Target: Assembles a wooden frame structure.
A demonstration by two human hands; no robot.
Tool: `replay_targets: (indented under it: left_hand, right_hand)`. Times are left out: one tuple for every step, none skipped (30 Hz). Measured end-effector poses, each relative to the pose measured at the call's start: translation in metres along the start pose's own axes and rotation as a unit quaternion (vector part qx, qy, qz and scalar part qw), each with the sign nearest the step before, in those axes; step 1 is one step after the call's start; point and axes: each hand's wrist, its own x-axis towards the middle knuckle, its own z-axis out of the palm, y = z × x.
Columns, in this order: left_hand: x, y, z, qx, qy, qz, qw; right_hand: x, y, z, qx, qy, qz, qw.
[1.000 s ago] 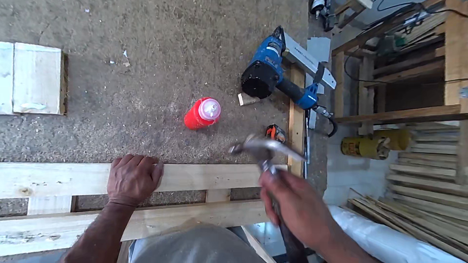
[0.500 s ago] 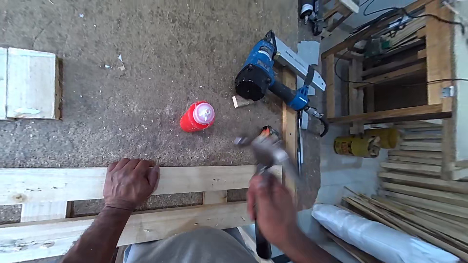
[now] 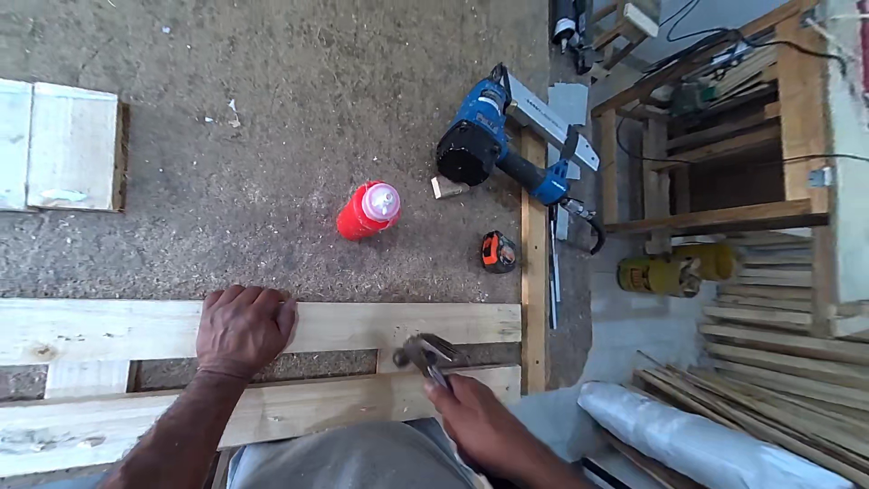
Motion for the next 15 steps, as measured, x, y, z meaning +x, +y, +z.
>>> replay_targets:
  left_hand:
    - [0.001, -0.001, 0.000, 0.000, 0.005, 0.002, 1.000]
    - [0.001, -0.001, 0.001, 0.001, 0.006, 0.000, 1.000]
    - [0.001, -0.002, 0.000, 0.002, 0.004, 0.000, 1.000]
    - [0.000, -0.001, 0.000, 0.001, 0.001, -0.001, 1.000]
    - [-0.001, 0.000, 0.000, -0.001, -0.002, -0.002, 1.000]
    - [-0.001, 0.001, 0.000, -0.002, -0.001, -0.002, 1.000]
    - [0.000, 0.001, 0.000, -0.004, 0.001, -0.002, 1.000]
    - [0.001, 0.000, 0.000, -0.003, 0.003, -0.002, 1.000]
    - [0.000, -0.001, 0.000, 0.000, 0.005, -0.002, 1.000]
    - [-0.001, -0.001, 0.001, 0.000, 0.006, -0.001, 1.000]
    - [-0.002, -0.001, 0.001, 0.000, 0.007, -0.002, 1.000]
    - [-0.001, -0.001, 0.002, 0.001, 0.009, -0.002, 1.000]
    - [0.001, -0.002, 0.003, 0.001, 0.014, -0.002, 1.000]
    - [0.000, -0.002, 0.002, 0.002, 0.014, -0.003, 1.000]
    - [-0.001, -0.003, 0.001, 0.002, 0.009, -0.004, 1.000]
  right_hand:
    - [-0.008, -0.009, -0.012, -0.004, -0.027, 0.028, 0.999]
    - [-0.021, -0.021, -0.025, 0.004, -0.009, 0.004, 1.000]
    - [-0.034, -0.033, -0.036, 0.024, 0.045, -0.056, 0.997]
    - [-0.045, -0.042, -0.043, 0.061, 0.115, -0.131, 0.983]
    - [-0.050, -0.048, -0.045, 0.110, 0.184, -0.208, 0.954]
    - [-0.048, -0.051, -0.042, 0.149, 0.240, -0.279, 0.918]
    - [-0.039, -0.049, -0.034, 0.171, 0.271, -0.329, 0.888]
    - [-0.024, -0.039, -0.021, 0.175, 0.271, -0.344, 0.882]
    - [-0.008, -0.021, -0.007, 0.153, 0.236, -0.311, 0.908]
    - [0.003, -0.006, 0.001, 0.104, 0.166, -0.218, 0.956]
    - [0.007, 0.000, -0.002, 0.052, 0.071, -0.107, 0.990]
    - [0.006, -0.003, -0.010, 0.017, 0.000, -0.027, 1.000]
    - [-0.004, -0.013, -0.023, -0.006, -0.031, -0.003, 0.999]
    - [-0.018, -0.024, -0.034, -0.018, -0.013, -0.028, 0.999]
    - [-0.033, -0.032, -0.041, -0.018, 0.052, -0.085, 0.995]
